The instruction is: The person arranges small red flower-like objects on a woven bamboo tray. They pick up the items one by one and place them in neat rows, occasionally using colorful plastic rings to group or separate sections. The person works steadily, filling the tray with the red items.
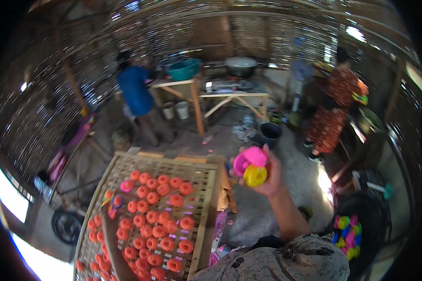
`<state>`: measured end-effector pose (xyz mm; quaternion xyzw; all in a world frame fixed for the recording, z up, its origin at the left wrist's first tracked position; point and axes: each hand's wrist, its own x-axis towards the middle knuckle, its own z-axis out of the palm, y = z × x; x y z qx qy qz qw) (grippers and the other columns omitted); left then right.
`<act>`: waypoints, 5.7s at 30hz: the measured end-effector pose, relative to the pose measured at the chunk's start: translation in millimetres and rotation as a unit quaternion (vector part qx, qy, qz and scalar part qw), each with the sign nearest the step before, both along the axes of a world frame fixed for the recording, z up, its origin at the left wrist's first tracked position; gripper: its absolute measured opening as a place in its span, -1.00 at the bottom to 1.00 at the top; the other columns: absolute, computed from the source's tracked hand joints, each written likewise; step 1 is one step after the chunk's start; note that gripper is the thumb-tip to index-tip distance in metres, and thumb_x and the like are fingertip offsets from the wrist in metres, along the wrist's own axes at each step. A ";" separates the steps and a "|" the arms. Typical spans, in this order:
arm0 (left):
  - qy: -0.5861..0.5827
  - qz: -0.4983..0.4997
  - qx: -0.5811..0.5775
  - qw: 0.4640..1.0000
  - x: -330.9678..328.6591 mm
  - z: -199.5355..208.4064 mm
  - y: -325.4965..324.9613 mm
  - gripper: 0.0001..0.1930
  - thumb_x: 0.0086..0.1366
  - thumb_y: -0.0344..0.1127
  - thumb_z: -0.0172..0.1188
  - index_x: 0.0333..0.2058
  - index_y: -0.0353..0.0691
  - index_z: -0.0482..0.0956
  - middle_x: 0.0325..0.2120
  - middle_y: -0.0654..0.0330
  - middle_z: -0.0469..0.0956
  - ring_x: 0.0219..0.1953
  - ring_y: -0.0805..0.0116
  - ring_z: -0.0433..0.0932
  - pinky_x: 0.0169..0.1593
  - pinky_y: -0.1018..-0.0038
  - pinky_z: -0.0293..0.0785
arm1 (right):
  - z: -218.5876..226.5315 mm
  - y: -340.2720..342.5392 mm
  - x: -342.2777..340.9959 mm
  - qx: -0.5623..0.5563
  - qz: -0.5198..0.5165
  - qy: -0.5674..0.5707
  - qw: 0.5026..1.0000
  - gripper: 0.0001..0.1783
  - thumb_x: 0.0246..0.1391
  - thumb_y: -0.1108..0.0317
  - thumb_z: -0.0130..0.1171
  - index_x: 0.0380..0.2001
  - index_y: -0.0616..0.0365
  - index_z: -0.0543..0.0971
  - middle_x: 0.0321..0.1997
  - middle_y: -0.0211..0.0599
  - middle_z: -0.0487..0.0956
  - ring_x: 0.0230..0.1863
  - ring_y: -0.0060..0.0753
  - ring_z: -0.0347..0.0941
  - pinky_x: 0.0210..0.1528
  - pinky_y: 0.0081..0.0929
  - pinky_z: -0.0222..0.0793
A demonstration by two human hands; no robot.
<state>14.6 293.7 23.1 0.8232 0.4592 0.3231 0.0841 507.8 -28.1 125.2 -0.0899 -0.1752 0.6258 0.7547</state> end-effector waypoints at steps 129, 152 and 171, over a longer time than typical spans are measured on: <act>-0.112 0.342 -0.006 0.933 -46.2 68.0 -24.5 -0.53 0.00 -0.13 0.42 -0.16 -0.09 0.42 -0.22 0.14 0.59 -0.20 0.07 0.59 -0.16 0.20 0.47 | -102.6 400.8 -317.3 0.414 0.021 -0.835 0.361 -0.30 -0.19 -0.02 0.40 0.05 -0.04 0.46 0.04 -0.13 0.48 0.15 -0.06 0.34 0.20 -0.01 0.14; -0.913 0.023 -0.215 0.347 -21.3 30.5 -240.0 -0.53 0.35 0.01 0.04 0.09 -0.18 0.36 -0.09 0.07 0.53 -0.19 0.21 0.61 -0.34 0.32 0.68 | -100.3 497.8 -366.5 0.317 0.036 -0.939 0.130 -0.47 -0.25 0.25 0.35 -0.08 -0.08 0.51 0.03 -0.20 0.50 0.03 -0.14 0.47 0.03 -0.21 0.43; -0.882 0.010 -0.242 0.404 -5.8 19.8 -250.7 -0.54 0.37 0.03 0.01 0.02 -0.23 0.42 -0.24 0.13 0.59 -0.32 0.32 0.63 -0.39 0.46 0.63 | -81.9 434.3 -257.4 0.213 0.006 -0.922 0.322 -0.57 -0.11 0.04 0.35 -0.27 0.07 0.49 -0.11 -0.29 0.54 -0.07 -0.19 0.50 -0.07 -0.23 0.42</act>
